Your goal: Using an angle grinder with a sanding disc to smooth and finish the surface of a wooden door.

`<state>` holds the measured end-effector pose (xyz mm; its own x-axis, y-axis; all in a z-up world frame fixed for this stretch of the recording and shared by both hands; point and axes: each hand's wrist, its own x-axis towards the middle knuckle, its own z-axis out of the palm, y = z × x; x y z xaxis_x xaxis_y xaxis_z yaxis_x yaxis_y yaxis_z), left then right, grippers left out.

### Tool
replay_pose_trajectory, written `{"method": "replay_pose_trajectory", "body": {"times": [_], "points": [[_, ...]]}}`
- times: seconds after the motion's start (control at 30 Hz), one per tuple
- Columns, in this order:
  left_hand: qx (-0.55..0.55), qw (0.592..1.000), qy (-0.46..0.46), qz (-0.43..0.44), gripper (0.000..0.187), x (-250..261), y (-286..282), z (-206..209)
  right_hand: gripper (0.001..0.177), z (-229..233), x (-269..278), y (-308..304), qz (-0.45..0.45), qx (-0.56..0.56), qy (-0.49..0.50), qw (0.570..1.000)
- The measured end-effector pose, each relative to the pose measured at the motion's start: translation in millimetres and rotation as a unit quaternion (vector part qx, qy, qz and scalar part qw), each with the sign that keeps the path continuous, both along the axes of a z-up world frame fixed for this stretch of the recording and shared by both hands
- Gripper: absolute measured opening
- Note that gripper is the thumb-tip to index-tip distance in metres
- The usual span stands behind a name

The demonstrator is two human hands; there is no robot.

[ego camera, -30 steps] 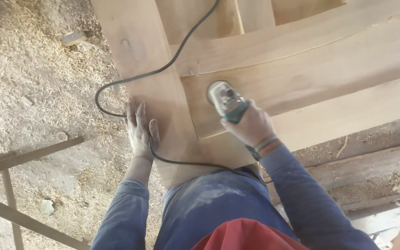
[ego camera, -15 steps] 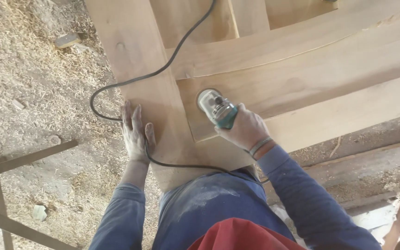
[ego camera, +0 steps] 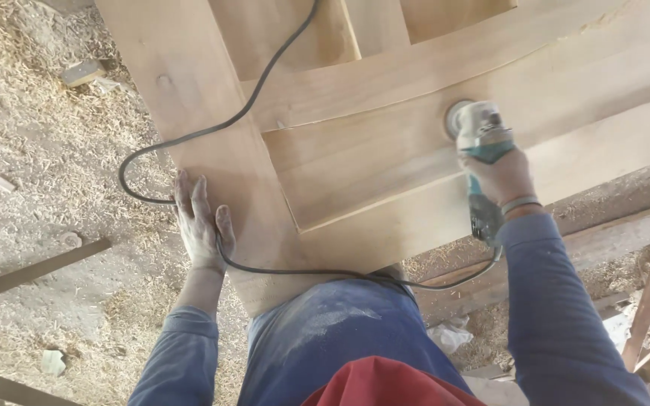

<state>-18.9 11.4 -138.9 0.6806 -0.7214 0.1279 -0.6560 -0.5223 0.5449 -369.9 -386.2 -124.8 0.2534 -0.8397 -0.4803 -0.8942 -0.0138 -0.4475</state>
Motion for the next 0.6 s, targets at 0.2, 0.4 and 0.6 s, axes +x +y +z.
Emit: {"method": "replay_pose_trajectory", "body": {"times": [0.2, 0.4, 0.6], "points": [[0.018, 1.000, -0.018, 0.013, 0.059, -0.6, 2.7, -2.9, 0.050, 10.2, 38.7, 37.5, -0.021, 0.028, -0.072, 0.997], [0.030, 0.999, 0.010, 0.027, 0.058, -2.5, 1.0, 3.4, 0.060, 58.2, 131.4, 116.2, 0.171, 0.015, -0.029, 0.985], [0.043, 0.999, -0.011, 0.022, 0.056, 0.1, 5.7, -5.5, 0.061, 63.8, 175.7, 140.3, 0.265, 0.002, -0.054, 0.963]]}}
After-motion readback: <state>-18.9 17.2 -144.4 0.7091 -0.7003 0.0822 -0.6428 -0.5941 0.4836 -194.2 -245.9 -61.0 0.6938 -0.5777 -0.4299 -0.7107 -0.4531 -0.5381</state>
